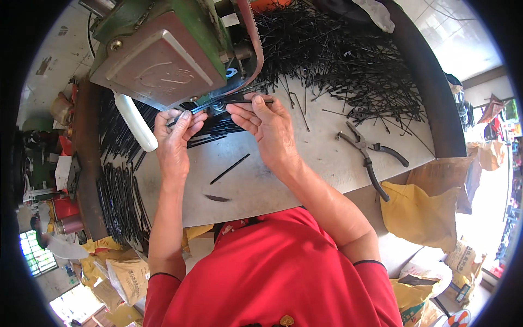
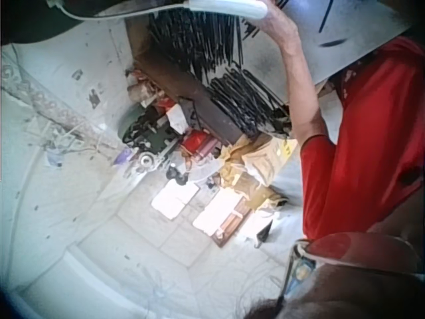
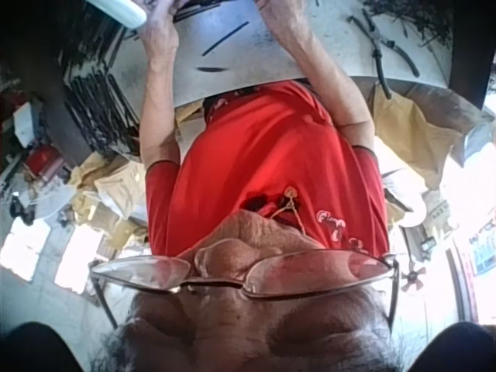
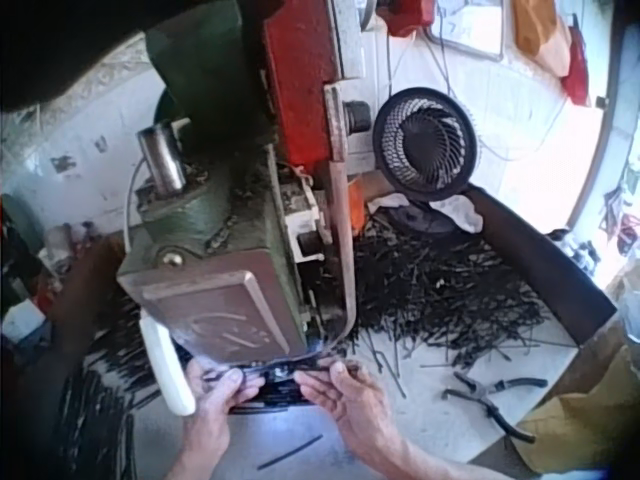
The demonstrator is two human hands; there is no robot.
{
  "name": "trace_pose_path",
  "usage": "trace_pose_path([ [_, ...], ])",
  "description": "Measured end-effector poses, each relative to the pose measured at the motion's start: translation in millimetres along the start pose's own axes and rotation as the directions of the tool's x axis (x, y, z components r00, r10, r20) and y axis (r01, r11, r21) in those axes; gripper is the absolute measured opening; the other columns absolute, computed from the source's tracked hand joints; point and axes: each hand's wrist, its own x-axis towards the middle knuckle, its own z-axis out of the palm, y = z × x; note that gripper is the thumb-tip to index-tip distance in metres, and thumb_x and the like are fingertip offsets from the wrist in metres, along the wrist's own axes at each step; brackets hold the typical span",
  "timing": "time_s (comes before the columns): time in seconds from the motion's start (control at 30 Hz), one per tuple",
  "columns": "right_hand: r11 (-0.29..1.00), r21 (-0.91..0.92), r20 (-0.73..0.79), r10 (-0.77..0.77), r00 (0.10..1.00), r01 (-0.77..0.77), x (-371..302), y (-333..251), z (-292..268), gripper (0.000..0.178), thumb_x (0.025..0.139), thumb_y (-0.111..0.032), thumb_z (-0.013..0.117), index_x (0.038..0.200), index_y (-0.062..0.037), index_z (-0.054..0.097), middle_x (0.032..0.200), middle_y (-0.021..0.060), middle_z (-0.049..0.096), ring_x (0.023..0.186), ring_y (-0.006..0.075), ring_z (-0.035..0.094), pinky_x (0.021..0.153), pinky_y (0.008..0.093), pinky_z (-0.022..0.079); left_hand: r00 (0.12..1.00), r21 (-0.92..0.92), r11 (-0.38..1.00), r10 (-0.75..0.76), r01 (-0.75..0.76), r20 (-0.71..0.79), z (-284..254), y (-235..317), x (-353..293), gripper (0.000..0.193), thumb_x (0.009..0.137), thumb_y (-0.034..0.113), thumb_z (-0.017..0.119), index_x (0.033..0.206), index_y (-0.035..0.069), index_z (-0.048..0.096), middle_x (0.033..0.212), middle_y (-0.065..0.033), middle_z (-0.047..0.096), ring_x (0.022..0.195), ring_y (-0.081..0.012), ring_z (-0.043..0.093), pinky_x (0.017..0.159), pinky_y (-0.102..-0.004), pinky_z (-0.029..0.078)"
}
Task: The person repeatedly picks up thin black metal rods and bends them into U-shapes using a manual bending machine. They handle the rods one at a time, inserting them into the machine, operating the lever, and removing the bent pieces.
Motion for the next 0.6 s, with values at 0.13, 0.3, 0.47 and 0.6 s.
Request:
trace_pose_path([
  [0.13, 0.999, 0.021, 0.033, -0.036, 0.999, 0.036, 1.7, 3.9, 0.0, 0.020, 0.097, -0.020, 0.050, 0.103, -0.0007, 0.049, 0.103, 0.0218, 0.062, 0.099, 0.0280, 0.065, 0.086, 0.0339, 0.054, 0.999, -0.004, 1.000, 0.010, -0.010, -0.046, 7.0, 3.3, -3.8, 0.019, 0.089, 0.001, 0.058, 0.101, 0.001, 0.043, 0.092, -0.0183, 0.062, 0.085, -0.0281, 0.068, 0.074, -0.0300, 0.058],
  [0.3, 0.998, 0.017, -0.010, -0.068, 0.998, 0.068, 3.7, 7.9, 0.8, 0.018, 0.097, -0.019, 0.050, 0.102, -0.0011, 0.049, 0.101, 0.0205, 0.063, 0.097, 0.0282, 0.065, 0.085, 0.0335, 0.055, 0.997, -0.096, 0.994, -0.054, 0.048, -0.062, 7.7, -4.8, -2.3, 0.018, 0.088, 0.000, 0.058, 0.099, 0.001, 0.043, 0.092, -0.0185, 0.062, 0.084, -0.0289, 0.068, 0.072, -0.0295, 0.059],
  [0.47, 0.996, -0.001, 0.043, -0.084, 0.996, 0.084, 2.0, 3.2, 3.1, 0.017, 0.098, -0.018, 0.049, 0.102, -0.0011, 0.049, 0.101, 0.0205, 0.063, 0.098, 0.0277, 0.065, 0.085, 0.0333, 0.055, 0.994, -0.083, 0.995, -0.055, 0.047, -0.092, 9.4, -0.2, -5.3, 0.009, 0.090, 0.002, 0.056, 0.095, 0.000, 0.049, 0.093, -0.0219, 0.065, 0.084, -0.0252, 0.069, 0.073, -0.0259, 0.058],
  [0.6, 0.996, -0.002, 0.049, -0.087, 0.995, 0.087, 4.5, 5.5, 2.3, 0.017, 0.098, -0.018, 0.049, 0.102, -0.0009, 0.048, 0.101, 0.0208, 0.063, 0.098, 0.0284, 0.065, 0.085, 0.0335, 0.055, 0.992, -0.101, 0.992, -0.088, 0.079, -0.091, 7.1, -1.2, -2.0, 0.009, 0.089, 0.002, 0.057, 0.093, 0.000, 0.049, 0.092, -0.0219, 0.065, 0.084, -0.0253, 0.069, 0.073, -0.0255, 0.058],
])
